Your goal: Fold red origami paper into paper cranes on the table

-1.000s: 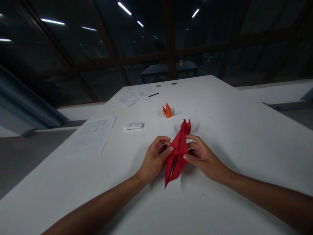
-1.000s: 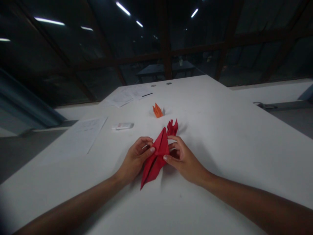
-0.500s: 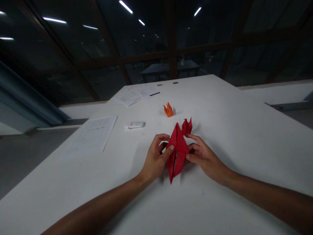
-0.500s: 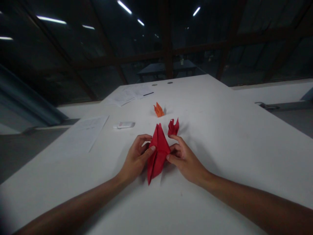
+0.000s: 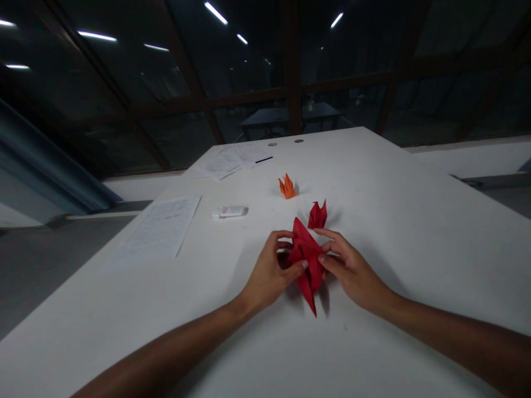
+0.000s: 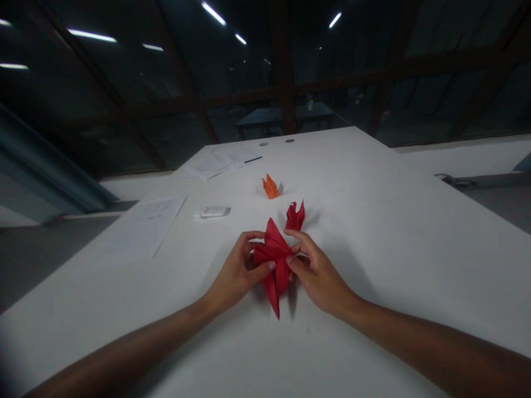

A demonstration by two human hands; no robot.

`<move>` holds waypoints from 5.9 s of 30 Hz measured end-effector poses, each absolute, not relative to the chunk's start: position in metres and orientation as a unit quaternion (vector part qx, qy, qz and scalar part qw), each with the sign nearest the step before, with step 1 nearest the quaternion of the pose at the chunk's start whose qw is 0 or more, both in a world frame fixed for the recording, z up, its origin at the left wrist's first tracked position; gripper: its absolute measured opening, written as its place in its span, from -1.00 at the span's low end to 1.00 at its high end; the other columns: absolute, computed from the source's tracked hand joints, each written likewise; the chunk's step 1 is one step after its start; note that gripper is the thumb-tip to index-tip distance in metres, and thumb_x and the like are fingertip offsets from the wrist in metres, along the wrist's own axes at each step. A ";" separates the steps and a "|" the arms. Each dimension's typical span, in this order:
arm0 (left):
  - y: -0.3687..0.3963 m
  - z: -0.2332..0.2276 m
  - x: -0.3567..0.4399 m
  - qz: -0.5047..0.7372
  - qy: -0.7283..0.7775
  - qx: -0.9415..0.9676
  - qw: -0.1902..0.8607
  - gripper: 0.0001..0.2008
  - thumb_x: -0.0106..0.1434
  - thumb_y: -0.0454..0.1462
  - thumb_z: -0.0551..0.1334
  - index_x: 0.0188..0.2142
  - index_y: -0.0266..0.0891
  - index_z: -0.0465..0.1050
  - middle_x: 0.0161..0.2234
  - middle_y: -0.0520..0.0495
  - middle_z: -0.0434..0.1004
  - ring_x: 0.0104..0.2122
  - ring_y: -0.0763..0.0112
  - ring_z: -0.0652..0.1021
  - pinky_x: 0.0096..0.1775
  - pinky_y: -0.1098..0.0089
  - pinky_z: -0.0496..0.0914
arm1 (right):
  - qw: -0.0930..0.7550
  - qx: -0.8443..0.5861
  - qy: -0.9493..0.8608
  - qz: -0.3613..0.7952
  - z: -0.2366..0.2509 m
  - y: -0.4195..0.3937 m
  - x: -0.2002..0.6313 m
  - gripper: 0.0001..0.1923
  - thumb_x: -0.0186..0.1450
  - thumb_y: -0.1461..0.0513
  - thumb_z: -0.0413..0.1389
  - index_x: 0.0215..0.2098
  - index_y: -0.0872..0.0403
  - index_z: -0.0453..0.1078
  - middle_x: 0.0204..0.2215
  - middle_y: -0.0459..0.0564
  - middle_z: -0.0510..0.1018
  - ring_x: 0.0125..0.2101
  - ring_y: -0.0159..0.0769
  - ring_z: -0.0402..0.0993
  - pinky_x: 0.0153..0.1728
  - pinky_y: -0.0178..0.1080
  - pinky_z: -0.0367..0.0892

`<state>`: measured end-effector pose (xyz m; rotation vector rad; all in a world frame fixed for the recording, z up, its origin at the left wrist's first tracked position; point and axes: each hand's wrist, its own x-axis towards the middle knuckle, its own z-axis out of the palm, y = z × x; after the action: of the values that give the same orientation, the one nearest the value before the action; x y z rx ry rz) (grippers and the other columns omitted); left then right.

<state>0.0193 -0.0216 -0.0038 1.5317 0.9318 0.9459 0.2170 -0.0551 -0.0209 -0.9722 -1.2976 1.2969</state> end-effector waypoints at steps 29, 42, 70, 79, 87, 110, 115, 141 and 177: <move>-0.009 -0.007 0.021 0.450 0.316 0.464 0.694 -0.80 0.24 -0.21 0.40 -0.18 -0.19 0.48 -0.12 -0.05 0.54 -0.22 0.37 0.52 -0.13 0.33 0.41 | 0.555 -0.407 -0.560 0.461 -0.009 -0.057 0.222 -0.71 0.38 0.24 0.14 0.06 -0.06 0.31 -0.28 -0.08 0.49 -0.27 -0.25 0.43 -0.21 -0.17 0.32; -0.023 -0.002 0.023 0.428 0.332 0.473 0.695 -0.26 0.17 -0.27 0.47 0.26 0.01 0.19 0.02 -0.10 0.43 0.00 0.23 0.49 0.01 0.22 0.40 | 0.521 -0.439 -0.669 0.298 -0.009 -0.067 0.218 -0.66 0.36 0.31 0.14 0.07 -0.09 0.32 -0.14 -0.04 0.52 -0.13 -0.22 0.48 -0.06 -0.13 0.39; -0.011 0.004 0.014 0.401 0.298 0.389 0.774 -0.65 0.09 -0.42 0.43 -0.12 -0.19 0.50 -0.19 -0.02 0.56 -0.26 0.39 0.56 -0.21 0.39 0.45 | 0.581 -0.350 -0.614 0.404 -0.010 -0.062 0.225 -0.73 0.38 0.34 0.11 0.01 -0.04 0.28 -0.34 -0.13 0.41 -0.30 -0.28 0.36 -0.19 -0.18 0.28; -0.010 -0.005 0.016 0.409 0.290 0.429 0.751 -0.84 0.27 -0.32 0.38 -0.22 -0.20 0.41 -0.32 0.04 0.45 -0.33 0.47 0.49 -0.22 0.41 0.39 | 0.581 -0.404 -0.561 0.429 -0.016 -0.054 0.223 -0.67 0.28 0.35 0.19 -0.05 -0.06 0.28 -0.25 -0.12 0.37 -0.21 -0.30 0.39 -0.13 -0.20 0.34; -0.015 -0.003 0.023 0.420 0.310 0.434 0.734 -0.60 0.18 -0.30 0.47 -0.03 -0.11 0.41 -0.03 0.01 0.47 -0.10 0.40 0.53 -0.07 0.36 0.43 | 0.525 -0.416 -0.669 0.322 -0.017 -0.063 0.218 -0.40 0.13 0.41 0.27 0.07 -0.10 0.27 -0.11 -0.05 0.31 -0.13 -0.22 0.34 -0.02 -0.11 0.37; -0.019 -0.002 0.024 0.456 0.319 0.548 0.624 -0.45 0.19 -0.28 0.46 0.10 -0.09 0.29 -0.22 0.01 0.55 -0.23 0.38 0.55 -0.17 0.38 0.42 | 0.400 -0.494 -0.748 0.193 -0.017 -0.065 0.221 -0.47 0.33 0.29 0.14 0.23 -0.08 0.14 0.02 0.09 0.57 -0.07 -0.07 0.58 -0.03 0.03 0.46; -0.019 0.001 0.025 0.471 0.335 0.558 0.595 -0.52 0.23 -0.26 0.43 0.08 -0.10 0.31 -0.25 0.00 0.56 -0.25 0.37 0.55 -0.26 0.42 0.40 | 0.451 -0.476 -0.684 0.319 -0.007 -0.065 0.220 -0.72 0.44 0.21 0.06 0.11 -0.08 0.27 -0.10 0.01 0.61 -0.13 -0.15 0.58 -0.14 -0.10 0.43; -0.017 0.009 0.019 0.444 0.291 0.471 0.705 -0.39 0.06 -0.41 0.49 0.06 -0.03 0.39 0.18 -0.07 0.38 -0.07 0.27 0.54 -0.11 0.31 0.49 | 0.539 -0.351 -0.531 0.552 -0.008 -0.057 0.220 -0.50 0.17 0.33 0.31 0.02 -0.10 0.32 -0.07 -0.06 0.44 -0.13 -0.27 0.46 -0.13 -0.18 0.43; -0.015 -0.001 0.017 0.422 0.278 0.566 0.652 -0.47 0.17 -0.42 0.40 0.08 -0.07 0.31 -0.03 -0.04 0.38 -0.18 0.38 0.49 -0.21 0.40 0.41 | 0.485 -0.318 -0.410 0.704 -0.004 -0.052 0.218 -0.80 0.26 0.30 0.27 -0.13 0.04 0.56 -0.17 -0.04 0.60 -0.19 -0.27 0.49 -0.03 -0.16 0.31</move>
<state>0.0171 -0.0150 -0.0013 1.2842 0.6316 0.9579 0.2184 -0.0523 -0.0042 -0.7729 -0.9988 1.7124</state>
